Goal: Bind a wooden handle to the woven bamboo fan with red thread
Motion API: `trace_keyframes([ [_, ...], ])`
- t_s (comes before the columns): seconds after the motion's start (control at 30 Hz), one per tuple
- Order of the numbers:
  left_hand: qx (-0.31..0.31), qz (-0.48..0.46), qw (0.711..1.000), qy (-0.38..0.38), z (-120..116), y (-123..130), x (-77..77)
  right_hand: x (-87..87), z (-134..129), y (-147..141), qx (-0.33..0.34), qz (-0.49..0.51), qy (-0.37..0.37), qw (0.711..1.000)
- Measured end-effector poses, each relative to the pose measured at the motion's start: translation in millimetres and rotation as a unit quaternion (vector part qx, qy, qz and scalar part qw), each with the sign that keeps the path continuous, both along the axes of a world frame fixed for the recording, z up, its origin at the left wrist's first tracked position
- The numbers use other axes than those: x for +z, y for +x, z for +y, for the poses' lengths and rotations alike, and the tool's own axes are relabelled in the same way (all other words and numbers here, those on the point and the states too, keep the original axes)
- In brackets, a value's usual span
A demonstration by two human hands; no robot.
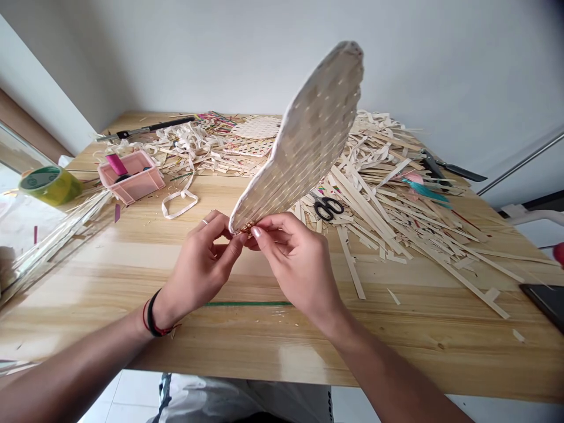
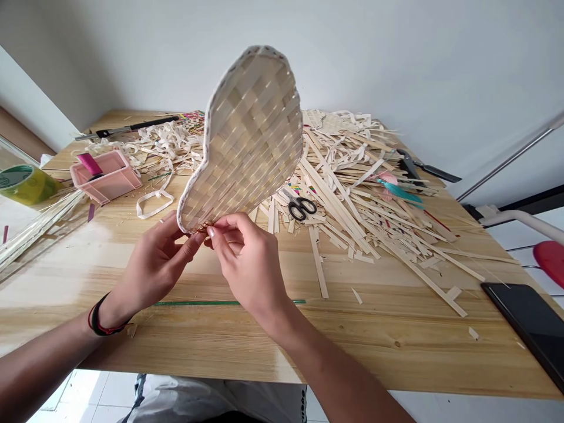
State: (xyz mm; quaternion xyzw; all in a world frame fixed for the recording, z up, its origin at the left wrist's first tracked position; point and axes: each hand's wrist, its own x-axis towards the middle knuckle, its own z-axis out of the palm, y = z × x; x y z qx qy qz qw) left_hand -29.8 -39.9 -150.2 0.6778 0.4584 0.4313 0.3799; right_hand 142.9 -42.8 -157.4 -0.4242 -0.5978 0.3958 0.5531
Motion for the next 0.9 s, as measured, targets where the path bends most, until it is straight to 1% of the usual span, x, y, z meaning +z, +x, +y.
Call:
trace_keyframes([
  [0.1,0.002,0.034,0.999,0.043,-1.3,-0.7,-1.0,2.0,-1.1,-0.1,-0.006,0.0,0.002,1.0],
  [0.17,0.003,0.048,0.997,0.056,-1.7,-1.6,-1.4,2.5,-1.7,0.2,-0.01,-0.007,0.008,1.0],
  [0.27,0.005,0.06,0.996,0.07,-1.8,-2.1,-1.8,1.9,-2.1,0.6,-0.022,-0.035,0.024,0.999],
  [0.4,0.009,0.06,0.993,0.104,-2.0,0.2,-1.3,1.7,-3.1,0.6,-0.058,-0.096,0.057,0.992],
  [0.53,0.015,0.075,0.988,0.133,-2.2,1.6,-1.1,2.9,-3.8,-0.1,-0.072,-0.112,0.071,0.989],
  [0.77,0.024,0.127,0.976,0.176,-2.4,1.4,-4.4,5.7,-4.2,0.4,-0.074,-0.106,0.06,0.99],
  [0.9,0.02,0.136,0.977,0.165,-3.7,3.4,-3.1,6.9,-4.8,0.7,-0.073,-0.093,0.03,0.993],
])
